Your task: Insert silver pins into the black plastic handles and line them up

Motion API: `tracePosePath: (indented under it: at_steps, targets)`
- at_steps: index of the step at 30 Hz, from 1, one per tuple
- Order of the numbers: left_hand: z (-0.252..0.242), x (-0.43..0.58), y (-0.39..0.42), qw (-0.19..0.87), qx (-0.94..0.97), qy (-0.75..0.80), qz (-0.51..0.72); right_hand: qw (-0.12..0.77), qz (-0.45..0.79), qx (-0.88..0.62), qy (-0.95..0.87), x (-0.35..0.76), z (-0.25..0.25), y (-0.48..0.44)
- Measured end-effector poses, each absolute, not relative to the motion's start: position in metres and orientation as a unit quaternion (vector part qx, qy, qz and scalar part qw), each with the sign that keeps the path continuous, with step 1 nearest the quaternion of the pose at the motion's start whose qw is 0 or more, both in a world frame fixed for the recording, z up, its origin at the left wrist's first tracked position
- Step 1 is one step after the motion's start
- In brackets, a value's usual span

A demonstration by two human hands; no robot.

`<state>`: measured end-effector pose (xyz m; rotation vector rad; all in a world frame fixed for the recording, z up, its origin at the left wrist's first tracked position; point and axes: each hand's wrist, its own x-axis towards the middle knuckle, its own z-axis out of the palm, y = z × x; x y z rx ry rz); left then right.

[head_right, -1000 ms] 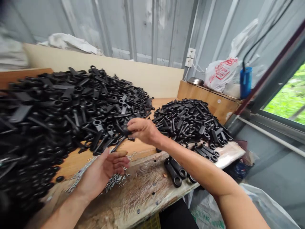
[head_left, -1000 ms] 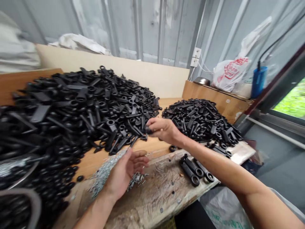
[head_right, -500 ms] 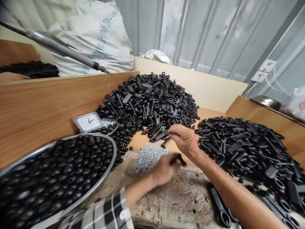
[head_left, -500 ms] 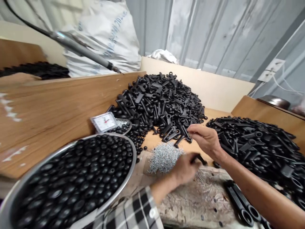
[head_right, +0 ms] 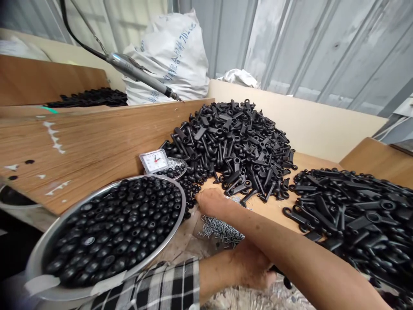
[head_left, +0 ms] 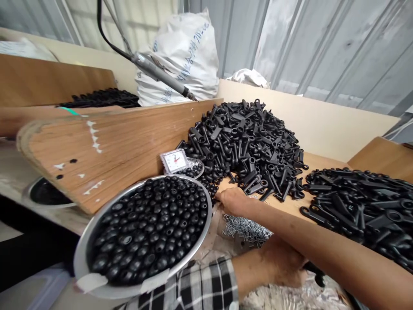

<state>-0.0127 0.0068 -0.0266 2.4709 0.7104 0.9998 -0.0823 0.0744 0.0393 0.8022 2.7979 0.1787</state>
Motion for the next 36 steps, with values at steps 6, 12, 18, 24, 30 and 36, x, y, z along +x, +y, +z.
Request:
tracePosePath:
  at_steps: [6,12,18,24,30,36]
  targets:
    - [-0.020,-0.016,0.005,0.220,0.851,0.263,0.397,0.074,0.036,0.281,0.956,-0.078,0.052,0.078]
    - [0.004,-0.034,0.027,0.433,0.553,0.430,0.568,-0.342,-0.292,0.308,0.838,-0.007,0.097,0.060]
    - [0.013,-0.045,0.042,0.511,0.485,0.439,0.557,-0.482,-0.543,0.327,0.605,0.071,0.071,0.026]
    - [0.016,-0.037,0.028,0.529,0.487,0.470,0.512,-0.507,-0.597,0.327,0.529,0.097,0.028,0.019]
    - [0.016,-0.032,0.026,0.524,0.498,0.493,0.484,-0.546,-0.652,0.309,0.426,0.101,0.015,0.016]
    - [0.014,-0.028,0.023,0.512,0.508,0.514,0.465,-0.546,-0.730,0.246,0.331,0.102,0.016,0.015]
